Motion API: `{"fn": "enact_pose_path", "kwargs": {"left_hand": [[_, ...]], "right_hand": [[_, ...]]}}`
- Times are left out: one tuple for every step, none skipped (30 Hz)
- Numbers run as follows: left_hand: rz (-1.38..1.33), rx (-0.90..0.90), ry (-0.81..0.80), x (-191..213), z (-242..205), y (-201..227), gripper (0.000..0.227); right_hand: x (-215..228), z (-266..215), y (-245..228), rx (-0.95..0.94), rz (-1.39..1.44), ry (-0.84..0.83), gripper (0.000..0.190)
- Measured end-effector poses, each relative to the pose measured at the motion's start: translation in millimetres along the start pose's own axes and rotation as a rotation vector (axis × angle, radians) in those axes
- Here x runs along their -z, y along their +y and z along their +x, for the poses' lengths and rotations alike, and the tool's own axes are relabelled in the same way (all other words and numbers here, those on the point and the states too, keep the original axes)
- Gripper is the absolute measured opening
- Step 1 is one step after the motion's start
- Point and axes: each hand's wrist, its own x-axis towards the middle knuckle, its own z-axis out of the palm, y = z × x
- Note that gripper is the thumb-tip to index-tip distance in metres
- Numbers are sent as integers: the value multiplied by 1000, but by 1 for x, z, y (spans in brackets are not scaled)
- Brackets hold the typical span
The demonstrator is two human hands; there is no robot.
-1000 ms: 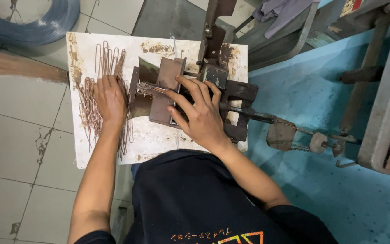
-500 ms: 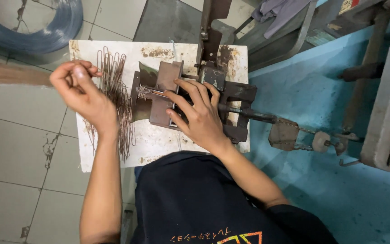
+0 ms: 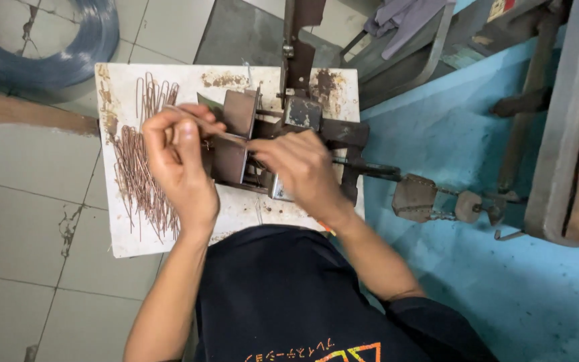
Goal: Manually bending copper wires into U-shapes using a mechanical jig and crank handle.
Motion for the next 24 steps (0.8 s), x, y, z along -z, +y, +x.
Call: {"fn": "enact_pose_path", "kwargs": {"left_hand": [[1, 6, -4, 6, -6, -4, 13], [196, -44, -25, 12, -11, -8, 14], [386, -99, -52, 16, -15, -12, 25], [383, -99, -62, 23, -20, -21, 25], [537, -217, -145, 30, -27, -30, 26], [689, -337, -230, 37, -34, -39, 29], [686, -340, -233, 34, -42, -43, 29], [727, -334, -320, 32, -51, -47, 33], [774, -325, -400, 32, -60, -50, 38], [777, -325, -398, 30, -61, -49, 38], [841, -392, -402, 30, -62, -48, 37], [905, -460, -406, 30, -64, -47, 37], [907, -459, -402, 31, -64, -49, 37], [915, -462, -400, 30, -64, -50, 37], [921, -461, -400, 30, -65, -51, 39], [920, -457, -399, 30, -67, -51, 39], [936, -470, -399, 31, -66, -52, 40], [951, -484, -398, 31, -65, -53, 42], [953, -483, -398, 32, -66, -54, 42], [924, -465, -403, 32, -67, -56, 42], [895, -449, -407, 32, -68, -58, 43], [896, -450, -405, 30, -67, -59, 43], [886, -426, -408, 29, -68, -59, 43], [876, -401, -412, 28, -70, -58, 44]], "right_hand": [[6, -9, 12, -7, 1, 0, 23], [12, -18, 24, -3, -138, -50, 19], [18, -27, 37, 1, -282, -95, 15], [27, -26, 35, -8, -285, -90, 15], [36, -26, 33, -2, -314, -131, 16], [45, -26, 31, 3, -343, -173, 18], [47, -26, 31, 1, -346, -170, 18], [49, -26, 31, 1, -345, -178, 18], [50, -25, 30, 8, -340, -191, 19], [53, -24, 29, 11, -337, -192, 19], [56, -23, 28, 42, -386, -201, 19], [59, -22, 26, 74, -434, -210, 18], [59, -21, 29, 78, -433, -211, 18], [59, -21, 31, 84, -426, -217, 18], [59, -23, 33, 86, -420, -225, 18], [59, -23, 31, 86, -420, -229, 18], [58, -23, 29, 73, -450, -217, 17], [58, -22, 28, 61, -481, -206, 17], [58, -23, 29, 61, -480, -206, 17], [58, -25, 29, 70, -511, -201, 17], [58, -25, 31, 82, -543, -196, 17], [58, -25, 34, 84, -543, -195, 17], [57, -27, 36, 84, -561, -195, 16], [56, -29, 39, 85, -579, -195, 15]]}}
